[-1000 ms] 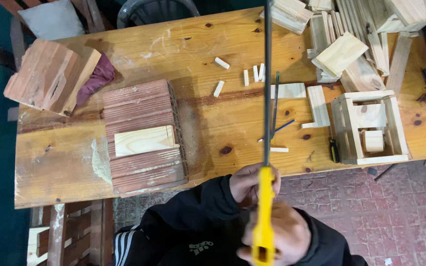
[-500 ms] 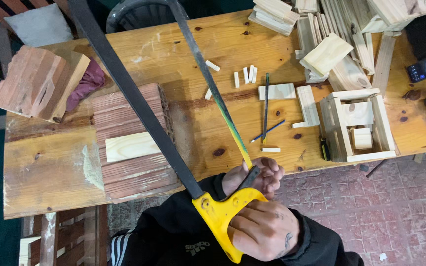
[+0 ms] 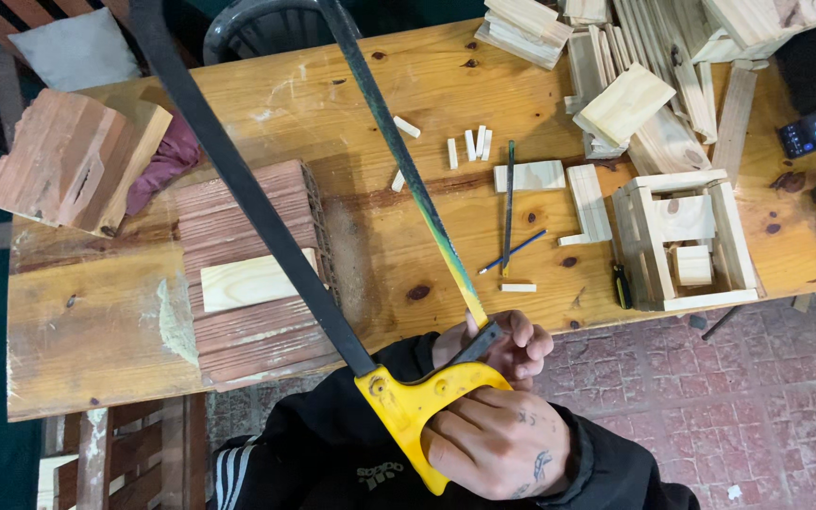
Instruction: The person assembles a hacksaw by inserting a blade into the frame and tightening the wing nut by hand.
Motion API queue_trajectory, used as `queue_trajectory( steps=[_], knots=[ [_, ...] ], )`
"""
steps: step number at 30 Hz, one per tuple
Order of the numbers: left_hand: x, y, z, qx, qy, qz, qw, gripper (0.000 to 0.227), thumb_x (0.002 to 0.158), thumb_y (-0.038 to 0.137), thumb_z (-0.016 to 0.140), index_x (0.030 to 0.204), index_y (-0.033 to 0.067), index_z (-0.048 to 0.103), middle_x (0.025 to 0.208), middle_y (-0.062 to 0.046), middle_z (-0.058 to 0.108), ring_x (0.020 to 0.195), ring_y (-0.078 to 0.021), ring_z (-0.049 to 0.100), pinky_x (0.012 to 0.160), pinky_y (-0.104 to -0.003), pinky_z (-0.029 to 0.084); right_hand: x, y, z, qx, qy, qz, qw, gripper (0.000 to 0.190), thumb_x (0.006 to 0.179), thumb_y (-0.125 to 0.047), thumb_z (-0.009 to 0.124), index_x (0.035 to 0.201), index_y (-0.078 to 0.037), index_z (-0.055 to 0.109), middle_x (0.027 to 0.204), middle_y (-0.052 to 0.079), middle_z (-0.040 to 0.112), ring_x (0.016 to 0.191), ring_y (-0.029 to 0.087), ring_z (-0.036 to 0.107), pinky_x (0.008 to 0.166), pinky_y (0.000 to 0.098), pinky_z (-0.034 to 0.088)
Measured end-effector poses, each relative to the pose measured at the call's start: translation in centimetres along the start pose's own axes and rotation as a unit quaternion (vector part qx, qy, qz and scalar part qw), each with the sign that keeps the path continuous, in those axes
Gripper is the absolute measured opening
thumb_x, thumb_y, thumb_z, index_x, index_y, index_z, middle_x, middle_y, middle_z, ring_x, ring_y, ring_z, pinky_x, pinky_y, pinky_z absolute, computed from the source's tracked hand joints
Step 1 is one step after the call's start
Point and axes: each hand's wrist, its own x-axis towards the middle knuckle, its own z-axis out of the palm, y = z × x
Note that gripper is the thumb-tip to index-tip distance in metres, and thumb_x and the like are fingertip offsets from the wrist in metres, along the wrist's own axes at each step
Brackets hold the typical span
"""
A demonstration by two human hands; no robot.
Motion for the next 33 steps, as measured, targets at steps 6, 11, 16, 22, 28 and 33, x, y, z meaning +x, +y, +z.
queue_trajectory(
  steps=[6,11,16,22,28,33],
  knots=[
    [0.5,0.1,3.1,0.055,0.042,0.036,0.997,0.048,0.105,0.044,0.061,0.139,0.0105,0.06,0.13,-0.014,0.052,0.104,-0.0212,0.053,0.095,-0.034,0.048,-0.7,0.6,0.7,0.024,0.013,-0.019,0.999,0.02,0.106,-0.006,0.052,0.086,-0.007,0.058,0.072,0.004,0.056,0.056,0.021,0.049,0.053,0.0326,0.038],
    [-0.7,0.2,3.6,0.258,0.251,0.088,0.929,0.041,0.102,0.051,0.057,0.102,0.0099,0.058,0.086,-0.003,0.058,0.077,-0.0102,0.053,0.075,-0.024,0.044,-1.6,-0.3,2.1,0.131,0.112,0.097,0.98,0.03,0.097,-0.021,0.073,0.078,-0.008,0.053,0.068,0.005,0.059,0.052,0.022,0.055,0.049,0.0354,0.042],
    [-3.1,0.6,1.2,0.285,0.255,0.092,0.919,0.027,0.101,0.033,0.067,0.107,0.0059,0.067,0.108,-0.008,0.055,0.095,-0.0175,0.06,0.083,-0.026,0.048,-4.6,-0.4,1.2,0.354,0.217,0.147,0.898,0.028,0.094,-0.025,0.069,0.075,-0.012,0.053,0.061,0.002,0.055,0.046,0.021,0.05,0.049,0.0364,0.043],
    [-3.8,11.2,3.2,0.451,0.357,0.025,0.818,0.029,0.095,0.035,0.069,0.102,0.0062,0.071,0.105,-0.011,0.073,0.088,-0.0232,0.072,0.078,-0.036,0.056,-5.1,-0.3,-2.1,0.568,0.25,0.151,0.769,0.041,0.105,-0.025,0.055,0.07,-0.004,0.052,0.059,0.01,0.056,0.044,0.028,0.05,0.047,0.0428,0.042],
    [-0.5,26.5,6.1,0.568,0.434,0.244,0.655,0.064,0.099,0.059,0.05,0.142,0.0112,0.054,0.15,-0.008,0.056,0.106,-0.0238,0.074,0.066,-0.022,0.053,-5.1,-0.3,-2.5,0.523,0.049,0.396,0.753,0.038,0.101,-0.037,0.048,0.076,-0.011,0.059,0.071,0.01,0.065,0.058,0.027,0.06,0.056,0.0407,0.046],
    [1.1,30.9,3.9,0.42,0.243,0.294,0.823,0.058,0.112,0.047,0.041,0.15,0.0057,0.055,0.139,-0.01,0.069,0.108,-0.0325,0.073,0.079,-0.034,0.054,-5.3,-0.9,-1.9,0.337,-0.157,0.681,0.631,0.037,0.093,-0.052,0.05,0.09,-0.02,0.069,0.086,0.007,0.074,0.075,0.025,0.07,0.068,0.0354,0.051]
  ],
)
